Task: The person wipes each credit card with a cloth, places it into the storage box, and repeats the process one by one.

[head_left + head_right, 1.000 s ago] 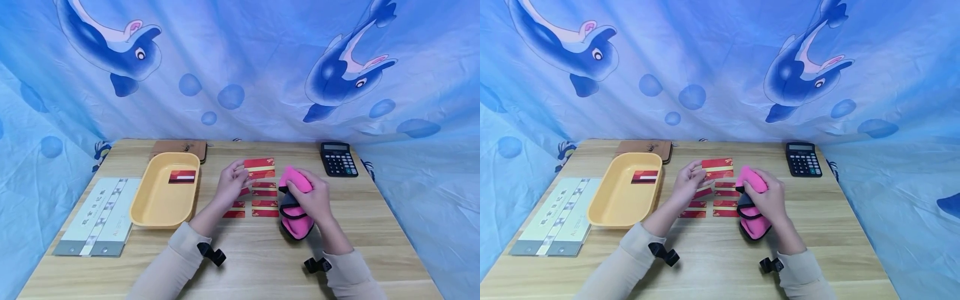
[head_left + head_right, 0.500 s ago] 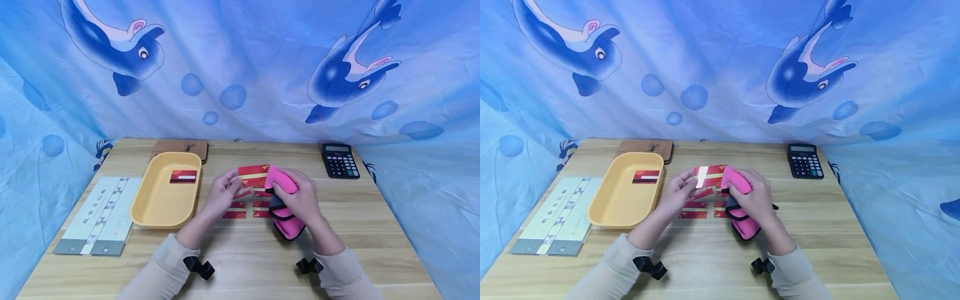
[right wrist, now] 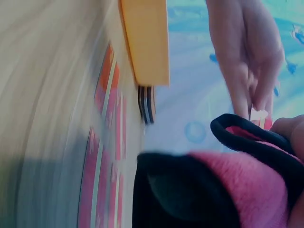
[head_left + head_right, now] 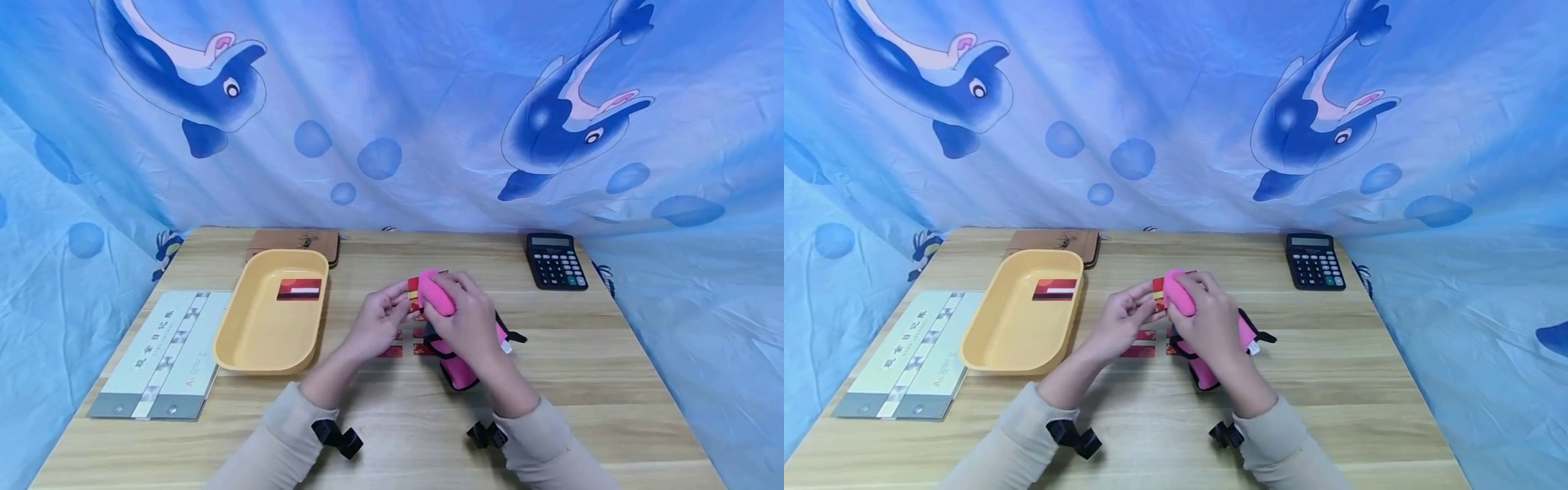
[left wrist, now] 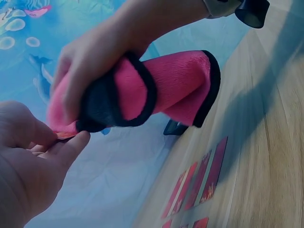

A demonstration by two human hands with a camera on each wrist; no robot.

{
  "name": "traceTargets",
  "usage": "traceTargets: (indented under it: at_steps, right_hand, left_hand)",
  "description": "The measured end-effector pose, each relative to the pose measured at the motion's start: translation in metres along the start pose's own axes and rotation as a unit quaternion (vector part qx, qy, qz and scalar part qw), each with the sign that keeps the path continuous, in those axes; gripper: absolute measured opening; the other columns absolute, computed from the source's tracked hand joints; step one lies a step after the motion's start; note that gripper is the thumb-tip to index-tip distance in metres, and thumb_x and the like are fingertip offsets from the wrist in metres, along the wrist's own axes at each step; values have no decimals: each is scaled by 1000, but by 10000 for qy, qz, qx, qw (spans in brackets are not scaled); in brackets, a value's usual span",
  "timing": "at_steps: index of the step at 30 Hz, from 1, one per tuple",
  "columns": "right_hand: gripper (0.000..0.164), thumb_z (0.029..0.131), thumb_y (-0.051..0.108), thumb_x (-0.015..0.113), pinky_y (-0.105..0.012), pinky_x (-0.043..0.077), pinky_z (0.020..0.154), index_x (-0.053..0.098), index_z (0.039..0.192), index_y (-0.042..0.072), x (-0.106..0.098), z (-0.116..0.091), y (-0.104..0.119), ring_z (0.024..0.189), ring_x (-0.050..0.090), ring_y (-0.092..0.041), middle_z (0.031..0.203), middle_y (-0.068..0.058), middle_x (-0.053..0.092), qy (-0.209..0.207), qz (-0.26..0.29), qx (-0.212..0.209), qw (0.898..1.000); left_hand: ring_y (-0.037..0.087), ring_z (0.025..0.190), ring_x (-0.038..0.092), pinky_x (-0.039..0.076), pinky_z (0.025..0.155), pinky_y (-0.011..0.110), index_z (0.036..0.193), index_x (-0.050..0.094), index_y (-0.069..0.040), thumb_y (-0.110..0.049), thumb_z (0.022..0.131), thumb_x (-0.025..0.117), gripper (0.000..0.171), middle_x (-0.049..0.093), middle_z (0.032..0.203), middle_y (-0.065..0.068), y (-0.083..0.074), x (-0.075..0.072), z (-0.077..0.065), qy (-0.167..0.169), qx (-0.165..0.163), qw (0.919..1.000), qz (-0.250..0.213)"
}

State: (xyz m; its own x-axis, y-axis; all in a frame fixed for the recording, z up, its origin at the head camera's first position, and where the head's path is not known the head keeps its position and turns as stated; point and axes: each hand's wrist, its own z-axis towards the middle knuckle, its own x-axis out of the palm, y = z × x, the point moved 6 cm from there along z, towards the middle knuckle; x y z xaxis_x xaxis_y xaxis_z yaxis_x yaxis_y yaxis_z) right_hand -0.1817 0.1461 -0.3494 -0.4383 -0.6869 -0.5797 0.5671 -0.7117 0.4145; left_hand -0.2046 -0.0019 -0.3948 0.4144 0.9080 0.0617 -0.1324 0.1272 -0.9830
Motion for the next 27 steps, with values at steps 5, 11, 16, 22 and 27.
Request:
traceTargets:
  at_steps: [5, 11, 16, 22, 27]
  right_hand:
    - [34, 77, 9, 84, -36, 59, 54, 76, 110, 4, 5, 1, 18, 73, 69, -25, 102, -12, 69, -39, 284, -277, 9992]
    - [36, 74, 7, 84, -31, 50, 45, 77, 109, 5, 4, 0, 19, 62, 63, -22, 103, -10, 69, 33, -243, -254, 9994]
    - [36, 75, 8, 84, -36, 54, 50, 77, 110, 5, -6, 2, -1, 67, 66, -27, 103, -12, 70, 121, -580, 229, 9980]
    - [38, 77, 12, 84, -39, 55, 53, 77, 113, 4, -13, 3, -15, 70, 66, -29, 103, -13, 70, 145, -731, 459, 9962]
    - [38, 75, 9, 84, -35, 53, 47, 76, 112, 3, -4, 5, 0, 63, 63, -25, 103, -13, 69, 172, -689, 168, 9973]
  left_hand:
    - [30, 116, 66, 58, 64, 17, 150, 42, 4, 5, 105, 41, 45, 62, 134, 21, 0, 3, 2, 75, 234, 9990, 361]
    - [34, 118, 65, 61, 81, 22, 148, 43, 6, 8, 104, 40, 45, 60, 135, 25, 0, 2, 1, -130, 134, 9996, 214]
    - [42, 114, 65, 56, 97, 38, 147, 42, 9, 10, 103, 41, 44, 57, 137, 29, -1, -4, -3, -376, -120, 9991, -154]
    - [43, 114, 65, 54, 98, 47, 146, 41, 12, 11, 103, 41, 43, 57, 137, 30, -4, -11, -5, -338, -26, 9989, -328]
    - [39, 118, 64, 55, 98, 42, 145, 43, 12, 11, 103, 41, 42, 57, 137, 31, -3, -7, -2, -260, 151, 9990, -331]
